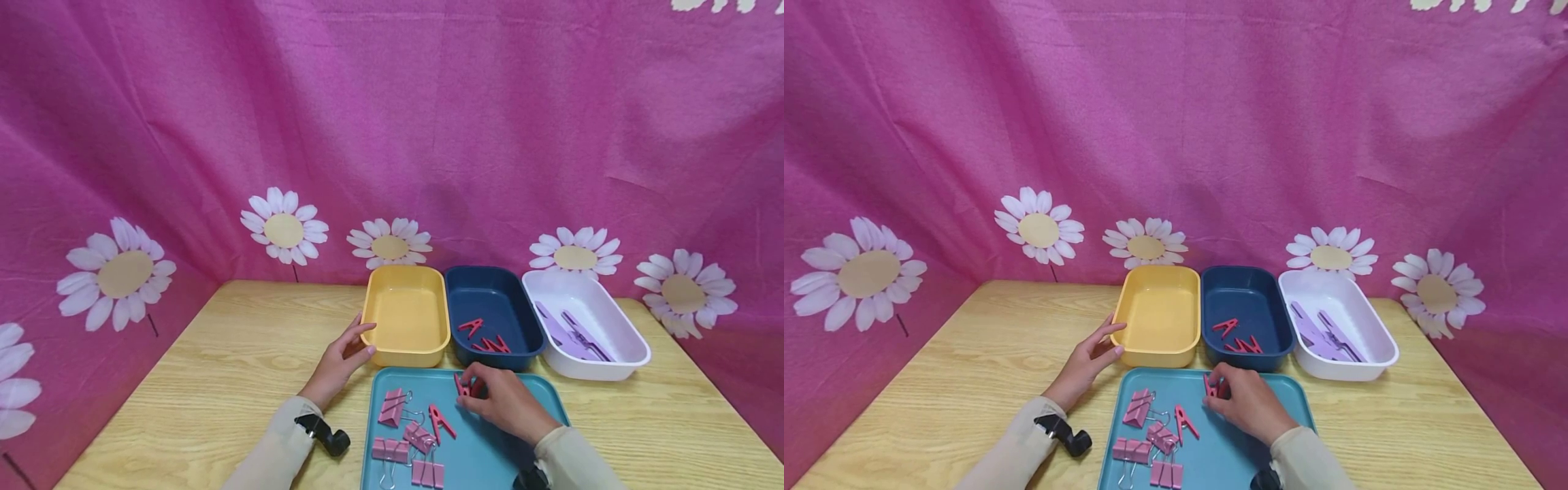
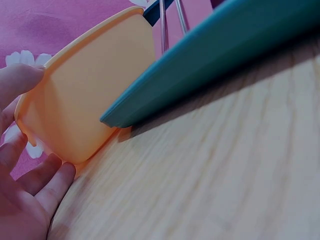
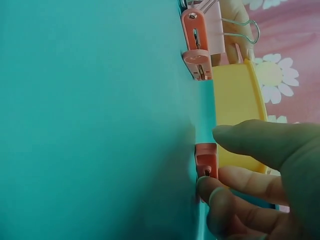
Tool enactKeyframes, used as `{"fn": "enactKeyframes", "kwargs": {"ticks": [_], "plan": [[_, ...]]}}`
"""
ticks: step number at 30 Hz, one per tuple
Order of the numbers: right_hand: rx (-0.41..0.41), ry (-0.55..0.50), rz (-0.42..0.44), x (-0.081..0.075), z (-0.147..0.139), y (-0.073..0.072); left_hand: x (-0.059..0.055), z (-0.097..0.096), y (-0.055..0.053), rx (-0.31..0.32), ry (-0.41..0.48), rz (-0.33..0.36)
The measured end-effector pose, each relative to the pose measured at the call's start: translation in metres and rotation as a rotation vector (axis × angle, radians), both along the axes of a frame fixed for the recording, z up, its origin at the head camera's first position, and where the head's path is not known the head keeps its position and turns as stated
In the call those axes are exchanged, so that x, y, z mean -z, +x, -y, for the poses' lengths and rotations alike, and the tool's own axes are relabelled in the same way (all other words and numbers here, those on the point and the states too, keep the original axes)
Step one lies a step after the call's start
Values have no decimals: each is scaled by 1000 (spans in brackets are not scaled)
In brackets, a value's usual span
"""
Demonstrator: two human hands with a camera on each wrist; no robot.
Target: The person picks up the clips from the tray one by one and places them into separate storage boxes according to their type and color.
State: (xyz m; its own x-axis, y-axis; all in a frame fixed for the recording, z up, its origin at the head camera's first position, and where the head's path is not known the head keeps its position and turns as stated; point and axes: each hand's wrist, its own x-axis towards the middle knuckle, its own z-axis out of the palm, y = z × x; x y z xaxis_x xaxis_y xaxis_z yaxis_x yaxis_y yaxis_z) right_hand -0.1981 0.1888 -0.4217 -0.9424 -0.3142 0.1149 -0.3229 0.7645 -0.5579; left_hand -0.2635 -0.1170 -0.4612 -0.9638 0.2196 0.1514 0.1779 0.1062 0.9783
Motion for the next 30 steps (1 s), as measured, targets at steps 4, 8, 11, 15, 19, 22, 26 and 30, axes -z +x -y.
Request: {"fn": "enactKeyframes", "kwargs": {"ticks": [4, 8, 11, 15, 19, 22, 26, 30], "plan": [[-1, -5, 19, 0, 0, 0, -1, 1, 0, 3, -3, -7], [-4, -4, 36, 0, 0, -1, -1, 1, 1, 3, -19, -17], [-10, -4, 38, 1, 0, -1, -2, 1, 2, 3, -25, -21], [-31, -9, 23, 2, -1, -1, -3, 0, 3, 1, -21, -10], [-55, -17, 5, 3, -2, -1, -4, 0, 3, 2, -6, -4], [-66, -22, -6, 3, -3, -1, -10, -1, 6, 8, 2, -7], [-67, -26, -7, 3, -3, -2, -27, -3, 17, 17, -14, -3], [-63, -34, 6, 2, -2, -2, -33, -3, 21, 23, -16, 0]]}}
